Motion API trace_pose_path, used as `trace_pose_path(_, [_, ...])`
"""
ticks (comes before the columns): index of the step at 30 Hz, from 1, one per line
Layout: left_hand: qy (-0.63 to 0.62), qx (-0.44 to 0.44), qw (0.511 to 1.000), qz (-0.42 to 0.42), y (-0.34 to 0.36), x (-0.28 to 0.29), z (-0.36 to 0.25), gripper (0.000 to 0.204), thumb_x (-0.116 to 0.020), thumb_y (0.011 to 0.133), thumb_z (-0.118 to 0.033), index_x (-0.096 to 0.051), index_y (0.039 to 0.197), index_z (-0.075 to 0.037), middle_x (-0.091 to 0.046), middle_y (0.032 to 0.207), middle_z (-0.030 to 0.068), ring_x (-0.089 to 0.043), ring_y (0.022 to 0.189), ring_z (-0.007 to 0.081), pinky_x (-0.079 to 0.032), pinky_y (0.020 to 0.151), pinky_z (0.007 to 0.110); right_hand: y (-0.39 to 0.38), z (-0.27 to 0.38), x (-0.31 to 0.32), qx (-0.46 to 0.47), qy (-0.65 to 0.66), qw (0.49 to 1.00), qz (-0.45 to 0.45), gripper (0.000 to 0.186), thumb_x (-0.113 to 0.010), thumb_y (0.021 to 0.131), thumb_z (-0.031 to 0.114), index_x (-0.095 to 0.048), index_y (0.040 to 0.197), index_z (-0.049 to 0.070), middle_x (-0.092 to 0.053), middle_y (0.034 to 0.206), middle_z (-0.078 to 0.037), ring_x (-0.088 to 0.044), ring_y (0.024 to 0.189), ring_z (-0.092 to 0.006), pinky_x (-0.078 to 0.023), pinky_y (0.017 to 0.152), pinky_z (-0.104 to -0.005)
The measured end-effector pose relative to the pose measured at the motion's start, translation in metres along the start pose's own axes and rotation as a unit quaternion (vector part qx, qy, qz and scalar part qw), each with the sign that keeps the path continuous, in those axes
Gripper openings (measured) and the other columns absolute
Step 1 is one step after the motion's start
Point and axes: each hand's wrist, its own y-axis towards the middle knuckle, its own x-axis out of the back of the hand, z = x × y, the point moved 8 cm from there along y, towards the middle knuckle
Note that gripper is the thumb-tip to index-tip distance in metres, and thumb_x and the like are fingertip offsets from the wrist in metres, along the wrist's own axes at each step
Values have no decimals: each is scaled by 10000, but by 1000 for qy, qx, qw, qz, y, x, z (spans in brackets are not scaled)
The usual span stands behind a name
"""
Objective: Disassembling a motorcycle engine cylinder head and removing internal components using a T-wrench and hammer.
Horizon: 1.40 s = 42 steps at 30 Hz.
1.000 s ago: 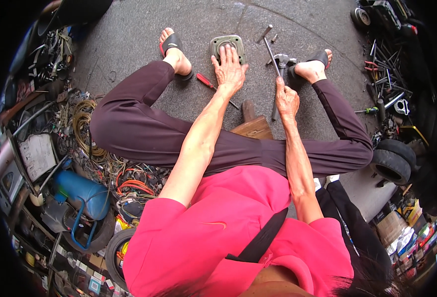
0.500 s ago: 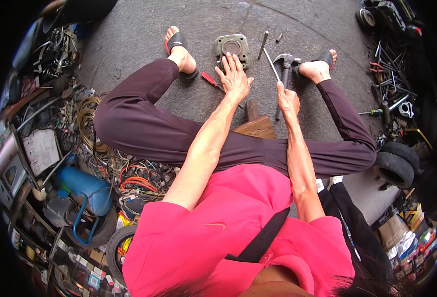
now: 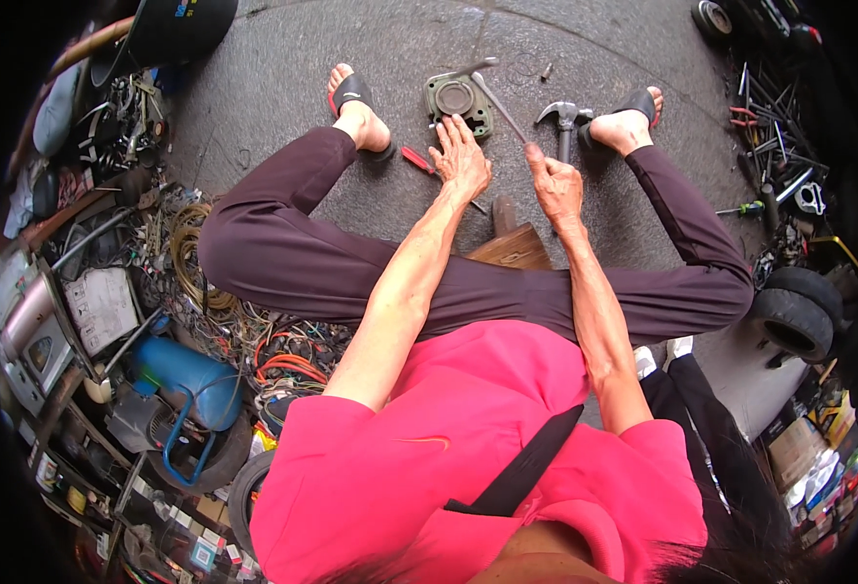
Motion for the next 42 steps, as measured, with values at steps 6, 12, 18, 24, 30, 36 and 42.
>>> trace_pose_path(6, [-2,18,1000,14,-4,-9,5,1036,-720,764,-287,-23,1444,70,-58,1520,273,-79,1416,410,-184,1086,601,-6,4,-3,45,-109,993,-25,711,-461,859,662,-603,623,7,-515,528,-198,-526,513,-361,-404,528,-441])
trace_pose_path(12, [51,5,998,48,-1,-16,6,985,-720,761,-313,-118,1431,85,-101,1512,276,-84,1410,425,-205,1072,614,-4,9,-9,66,-50,997,2,704,-450,871,648,-584,590,17,-531,542,-208,-542,516,-376,-403,520,-458])
trace_pose_path(18, [46,17,998,48,3,-15,10,926,-699,760,-322,-189,1435,53,-140,1522,224,-90,1421,383,-259,1050,598,0,-1,-13,36,-142,989,-3,734,-439,846,696,-608,613,21,-529,555,-206,-572,554,-369,-416,538,-443])
trace_pose_path(24, [74,8,996,47,2,-17,9,927,-722,743,-323,-210,1441,8,-134,1523,211,-101,1417,382,-330,1000,568,1,2,-11,62,-167,984,-17,711,-437,856,680,-630,632,33,-540,559,-206,-577,560,-371,-421,545,-443])
trace_pose_path(30, [78,-39,996,36,-2,-18,15,897,-715,751,-311,-218,1447,-41,-141,1512,219,-96,1410,402,-367,962,596,3,4,-4,76,-103,992,-22,694,-468,872,646,-596,623,11,-441,474,-129,-455,461,-217,-373,499,-377])
trace_pose_path(36, [65,-35,996,54,1,-22,16,857,-688,762,-272,-226,1448,-50,-115,1522,203,-79,1410,413,-381,924,604,6,-5,-11,12,-186,982,2,770,-377,848,721,-644,656,25,-580,625,-232,-610,654,-410,-452,630,-474])
trace_pose_path(42, [43,-19,997,58,0,-19,15,838,-666,766,-228,-222,1452,-41,-121,1526,213,-73,1421,389,-369,949,582,-3,2,-1,74,-35,996,-41,650,-529,883,580,-568,609,-9,-343,470,-54,-357,473,-125,-304,461,-341])
